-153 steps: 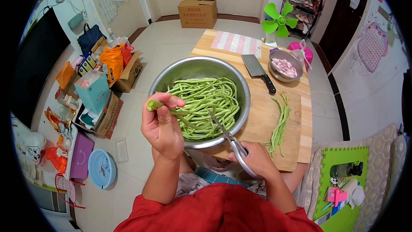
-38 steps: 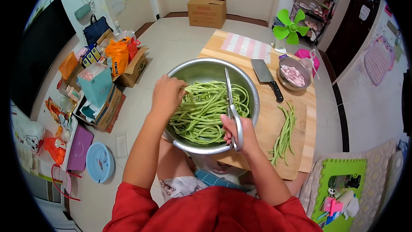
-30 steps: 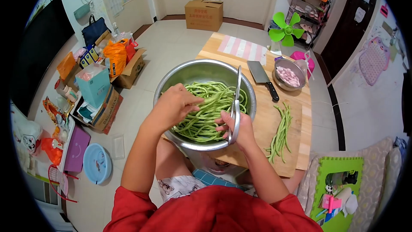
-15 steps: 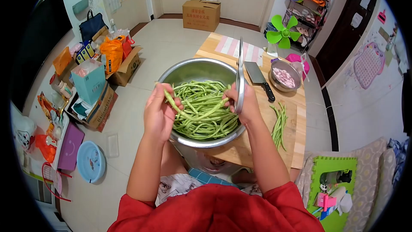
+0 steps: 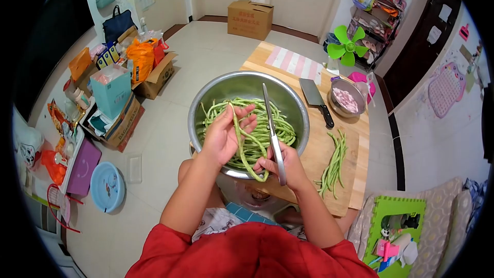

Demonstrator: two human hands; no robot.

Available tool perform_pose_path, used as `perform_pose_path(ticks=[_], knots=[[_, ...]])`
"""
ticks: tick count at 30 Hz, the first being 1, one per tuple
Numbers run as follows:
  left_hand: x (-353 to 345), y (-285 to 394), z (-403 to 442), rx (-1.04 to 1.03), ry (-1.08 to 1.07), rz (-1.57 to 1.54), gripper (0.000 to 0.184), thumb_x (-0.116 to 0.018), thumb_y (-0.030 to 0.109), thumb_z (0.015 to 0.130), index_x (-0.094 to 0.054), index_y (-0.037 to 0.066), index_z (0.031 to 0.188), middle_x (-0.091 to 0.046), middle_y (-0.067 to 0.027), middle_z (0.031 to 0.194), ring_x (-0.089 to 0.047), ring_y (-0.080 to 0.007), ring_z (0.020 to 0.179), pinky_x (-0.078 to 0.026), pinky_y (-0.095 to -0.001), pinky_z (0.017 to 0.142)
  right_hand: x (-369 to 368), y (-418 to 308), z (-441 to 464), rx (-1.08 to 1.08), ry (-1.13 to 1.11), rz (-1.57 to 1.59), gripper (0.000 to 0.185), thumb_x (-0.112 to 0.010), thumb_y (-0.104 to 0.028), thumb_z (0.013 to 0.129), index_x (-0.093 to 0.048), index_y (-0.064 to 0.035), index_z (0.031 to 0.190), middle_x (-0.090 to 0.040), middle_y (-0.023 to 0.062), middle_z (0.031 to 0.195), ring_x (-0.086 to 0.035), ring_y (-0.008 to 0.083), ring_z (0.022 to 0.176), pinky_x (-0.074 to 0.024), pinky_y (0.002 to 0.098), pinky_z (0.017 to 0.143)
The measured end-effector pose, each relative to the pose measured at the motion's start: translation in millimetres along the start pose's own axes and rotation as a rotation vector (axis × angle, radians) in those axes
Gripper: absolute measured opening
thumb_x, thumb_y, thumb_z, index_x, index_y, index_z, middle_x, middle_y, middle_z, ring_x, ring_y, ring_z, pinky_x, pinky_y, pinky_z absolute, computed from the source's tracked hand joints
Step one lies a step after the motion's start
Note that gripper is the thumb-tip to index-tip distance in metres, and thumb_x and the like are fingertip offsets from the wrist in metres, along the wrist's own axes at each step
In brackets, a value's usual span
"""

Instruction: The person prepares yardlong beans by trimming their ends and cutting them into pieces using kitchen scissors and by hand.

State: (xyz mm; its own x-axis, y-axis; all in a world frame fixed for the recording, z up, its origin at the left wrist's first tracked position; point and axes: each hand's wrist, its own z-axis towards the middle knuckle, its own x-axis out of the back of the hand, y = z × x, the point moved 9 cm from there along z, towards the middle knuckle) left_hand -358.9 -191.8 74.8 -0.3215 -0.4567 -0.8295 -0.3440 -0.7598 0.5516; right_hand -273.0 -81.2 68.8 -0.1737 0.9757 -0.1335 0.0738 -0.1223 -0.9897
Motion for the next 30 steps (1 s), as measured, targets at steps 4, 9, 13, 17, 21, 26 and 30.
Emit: perform_pose_path(ticks=[4,9,13,17,21,26,30], knots=[[-30,-13,-17,0.084,-0.039,-0.126,0.028,-0.039,0.031,0.097,-0.052,0.006,0.099,-0.041,-0.0225,0.134,-0.047,-0.0293,0.119,-0.043,-0.0412,0.098,10,6,-2,0.078,0.085,0.107,0.016,-0.059,0.001,0.084,-0.044,-0.0031,0.085,-0.064,0.0140,0.079,-0.064,0.0191,0.075,-0.0532,0.0284,0.067],[-5,-31,-26,0.179,0.080,-0.016,0.030,-0.043,0.035,0.096,-0.052,0.007,0.104,-0.053,-0.0168,0.122,-0.055,-0.0262,0.108,-0.049,-0.0409,0.090,28,6,-11,0.210,0.280,0.164,0.017,-0.062,-0.004,0.084,-0.044,-0.0026,0.084,-0.064,0.0165,0.078,-0.064,0.0213,0.071,-0.0533,0.0303,0.066],[12,-41,-25,0.199,0.097,-0.008,0.032,-0.048,0.033,0.094,-0.054,0.003,0.104,-0.062,-0.0116,0.098,-0.061,-0.0211,0.094,-0.051,-0.0356,0.082,28,12,-16,0.148,0.273,0.192,0.019,-0.063,-0.003,0.083,-0.044,-0.0024,0.085,-0.064,0.0159,0.081,-0.063,0.0194,0.073,-0.0521,0.0282,0.069],[1,-41,-32,0.179,0.295,0.109,0.036,-0.050,0.032,0.094,-0.053,-0.001,0.107,-0.061,-0.0125,0.096,-0.059,-0.0172,0.080,-0.052,-0.0303,0.074,44,3,-23,0.238,0.448,0.007,0.020,-0.068,-0.003,0.079,-0.050,-0.0009,0.088,-0.064,0.0095,0.083,-0.061,0.0128,0.074,-0.0492,0.0238,0.068],[0,-57,-33,0.266,0.186,0.138,0.036,-0.051,0.032,0.093,-0.055,-0.001,0.108,-0.061,-0.0105,0.097,-0.058,-0.0140,0.083,-0.050,-0.0269,0.072,42,-7,-26,0.201,0.456,-0.048,0.019,-0.071,-0.003,0.076,-0.054,-0.0006,0.084,-0.063,0.0054,0.078,-0.058,0.0080,0.066,-0.0470,0.0205,0.059],[-22,-70,-39,0.322,0.086,0.238,0.039,-0.051,0.033,0.093,-0.055,0.000,0.115,-0.061,-0.0068,0.103,-0.055,-0.0101,0.082,-0.045,-0.0230,0.070,21,-12,-10,0.205,0.372,0.114,0.026,-0.071,0.001,0.074,-0.056,0.0040,0.096,-0.062,0.0077,0.077,-0.061,0.0118,0.063,-0.0515,0.0223,0.055],[-18,-71,-38,0.367,0.091,0.181,0.033,-0.051,0.027,0.093,-0.057,0.000,0.112,-0.060,-0.0017,0.090,-0.055,-0.0069,0.073,-0.044,-0.0211,0.063,20,-6,-6,0.171,0.381,0.140,0.030,-0.070,0.002,0.074,-0.056,0.0055,0.101,-0.062,0.0082,0.078,-0.062,0.0134,0.064,-0.0532,0.0229,0.057]])
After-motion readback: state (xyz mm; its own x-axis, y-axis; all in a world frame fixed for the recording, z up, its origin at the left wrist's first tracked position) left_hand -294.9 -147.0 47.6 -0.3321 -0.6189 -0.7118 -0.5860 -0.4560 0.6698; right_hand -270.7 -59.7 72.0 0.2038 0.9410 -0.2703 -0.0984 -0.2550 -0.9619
